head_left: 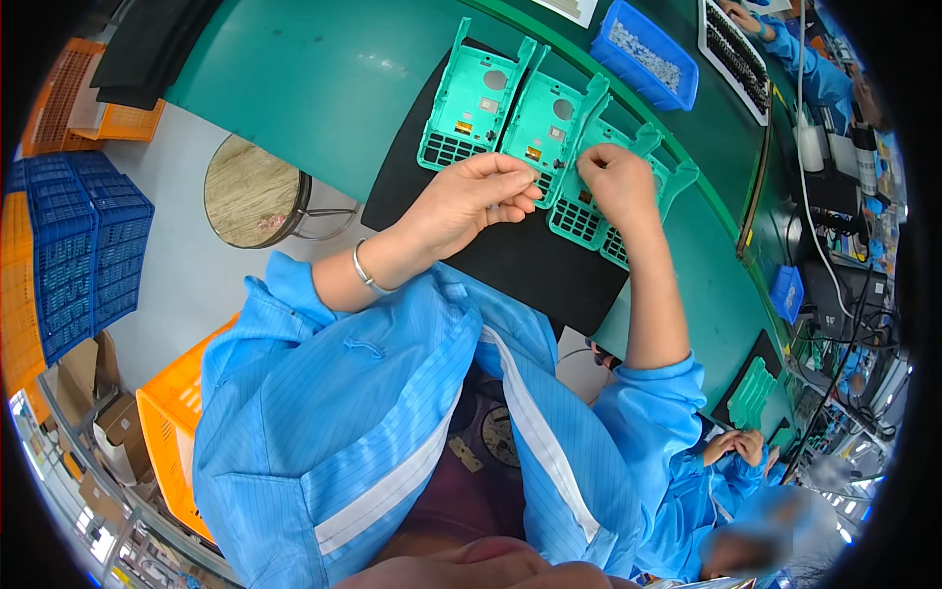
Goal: Assembling small electronic components into green plastic housings on an assembly line.
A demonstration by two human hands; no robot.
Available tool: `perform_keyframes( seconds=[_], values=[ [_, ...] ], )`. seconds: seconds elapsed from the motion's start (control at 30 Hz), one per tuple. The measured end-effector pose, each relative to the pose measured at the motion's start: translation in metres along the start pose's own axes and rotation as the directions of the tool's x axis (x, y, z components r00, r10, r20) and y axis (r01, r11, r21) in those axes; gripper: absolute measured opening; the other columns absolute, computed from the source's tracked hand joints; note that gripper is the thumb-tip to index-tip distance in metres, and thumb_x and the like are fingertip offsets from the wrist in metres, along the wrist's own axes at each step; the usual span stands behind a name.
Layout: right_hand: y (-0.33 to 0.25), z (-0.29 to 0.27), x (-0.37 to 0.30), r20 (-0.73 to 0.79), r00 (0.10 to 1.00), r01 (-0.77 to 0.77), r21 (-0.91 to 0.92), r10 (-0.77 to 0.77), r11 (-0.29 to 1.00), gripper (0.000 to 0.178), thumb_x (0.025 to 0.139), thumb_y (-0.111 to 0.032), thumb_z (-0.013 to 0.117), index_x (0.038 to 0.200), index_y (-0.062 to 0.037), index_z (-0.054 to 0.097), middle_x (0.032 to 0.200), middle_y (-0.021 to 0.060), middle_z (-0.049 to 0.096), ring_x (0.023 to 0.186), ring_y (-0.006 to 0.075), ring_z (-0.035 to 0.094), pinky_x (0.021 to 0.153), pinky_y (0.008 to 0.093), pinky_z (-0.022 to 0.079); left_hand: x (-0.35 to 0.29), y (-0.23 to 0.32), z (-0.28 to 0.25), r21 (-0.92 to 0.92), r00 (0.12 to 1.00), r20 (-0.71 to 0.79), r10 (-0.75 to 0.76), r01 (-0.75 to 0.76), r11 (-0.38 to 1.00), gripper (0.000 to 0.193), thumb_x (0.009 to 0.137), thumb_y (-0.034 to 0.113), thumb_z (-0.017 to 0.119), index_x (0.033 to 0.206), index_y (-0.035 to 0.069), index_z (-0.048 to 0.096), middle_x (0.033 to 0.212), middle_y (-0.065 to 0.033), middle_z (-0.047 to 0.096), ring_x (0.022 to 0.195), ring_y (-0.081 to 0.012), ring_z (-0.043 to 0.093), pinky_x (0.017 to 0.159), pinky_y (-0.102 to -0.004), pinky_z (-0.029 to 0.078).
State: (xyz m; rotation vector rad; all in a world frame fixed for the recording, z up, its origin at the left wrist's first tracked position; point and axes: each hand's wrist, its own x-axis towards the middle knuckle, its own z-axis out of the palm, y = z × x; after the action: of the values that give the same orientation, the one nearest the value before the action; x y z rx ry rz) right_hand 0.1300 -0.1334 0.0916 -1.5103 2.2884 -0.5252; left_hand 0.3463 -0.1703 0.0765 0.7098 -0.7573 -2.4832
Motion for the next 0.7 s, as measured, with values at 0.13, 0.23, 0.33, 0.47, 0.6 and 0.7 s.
perform_keyframes(
  seconds=[0.13, 0.23, 0.33, 0.47, 0.6, 0.7],
  values=[
    [-0.006, -0.010, 0.007, 0.155, 0.988, -0.009, -0.093, 0.023, 0.996, 0.019, 0.076, -0.020, 0.056, 0.078, -0.0062, 0.068, 0.079, 0.0149, 0.066, 0.075, 0.0346, 0.063, 0.071, 0.0429, 0.050, 0.002, -0.002, -0.007, -0.037, 0.999, 0.022, 0.025, -0.024, 0.999, 0.018, 0.093, 0.014, 0.057, 0.107, 0.004, 0.058, 0.094, -0.0060, 0.063, 0.081, -0.0101, 0.062, 0.072, -0.0209, 0.051],
    [-0.015, -0.014, 0.007, 0.180, 0.981, -0.040, -0.178, 0.072, 0.983, 0.020, 0.077, -0.021, 0.054, 0.078, -0.0073, 0.068, 0.079, 0.0151, 0.067, 0.075, 0.0347, 0.063, 0.072, 0.0436, 0.050, 0.003, 0.000, -0.006, -0.064, 0.999, 0.034, 0.026, -0.024, 0.998, 0.017, 0.092, 0.014, 0.057, 0.107, 0.004, 0.058, 0.093, -0.0054, 0.063, 0.081, -0.0099, 0.061, 0.073, -0.0208, 0.051],
    [-0.016, -0.009, 0.001, 0.140, 0.984, -0.086, -0.181, 0.112, 0.980, 0.020, 0.078, -0.022, 0.055, 0.082, -0.0072, 0.068, 0.080, 0.0145, 0.067, 0.077, 0.0341, 0.063, 0.072, 0.0436, 0.050, 0.007, 0.001, -0.006, -0.087, 0.999, 0.033, 0.036, -0.033, 0.996, 0.016, 0.092, 0.013, 0.057, 0.105, 0.004, 0.058, 0.093, -0.0049, 0.063, 0.081, -0.0097, 0.061, 0.073, -0.0206, 0.051],
    [-0.005, -0.001, -0.017, -0.017, 1.000, 0.000, 0.022, 0.001, 1.000, 0.018, 0.081, -0.016, 0.059, 0.093, -0.0047, 0.066, 0.088, 0.0135, 0.066, 0.084, 0.0323, 0.062, 0.074, 0.0420, 0.050, 0.007, 0.007, -0.008, -0.085, 0.998, 0.021, 0.061, -0.059, 0.995, 0.016, 0.092, 0.013, 0.058, 0.105, 0.004, 0.059, 0.092, -0.0046, 0.063, 0.081, -0.0094, 0.061, 0.073, -0.0206, 0.051],
    [0.001, 0.011, -0.041, -0.188, 0.922, 0.313, -0.151, -0.338, 0.938, 0.028, 0.080, -0.004, 0.060, 0.108, -0.0052, 0.063, 0.103, 0.0134, 0.060, 0.089, 0.0314, 0.060, 0.077, 0.0395, 0.050, 0.008, 0.013, -0.012, -0.095, 0.996, -0.028, 0.079, -0.082, 0.992, 0.015, 0.092, 0.013, 0.058, 0.104, 0.004, 0.059, 0.093, -0.0043, 0.063, 0.082, -0.0091, 0.061, 0.073, -0.0206, 0.051],
    [0.002, 0.019, -0.045, -0.184, 0.912, 0.319, -0.244, -0.366, 0.916, 0.032, 0.076, 0.000, 0.059, 0.108, -0.0026, 0.063, 0.101, 0.0123, 0.059, 0.089, 0.0301, 0.060, 0.075, 0.0385, 0.050, 0.013, 0.008, -0.016, -0.097, 0.993, -0.026, 0.113, -0.115, 0.989, 0.015, 0.092, 0.013, 0.058, 0.104, 0.004, 0.059, 0.093, -0.0036, 0.063, 0.081, -0.0086, 0.061, 0.073, -0.0204, 0.051]
  ],
)
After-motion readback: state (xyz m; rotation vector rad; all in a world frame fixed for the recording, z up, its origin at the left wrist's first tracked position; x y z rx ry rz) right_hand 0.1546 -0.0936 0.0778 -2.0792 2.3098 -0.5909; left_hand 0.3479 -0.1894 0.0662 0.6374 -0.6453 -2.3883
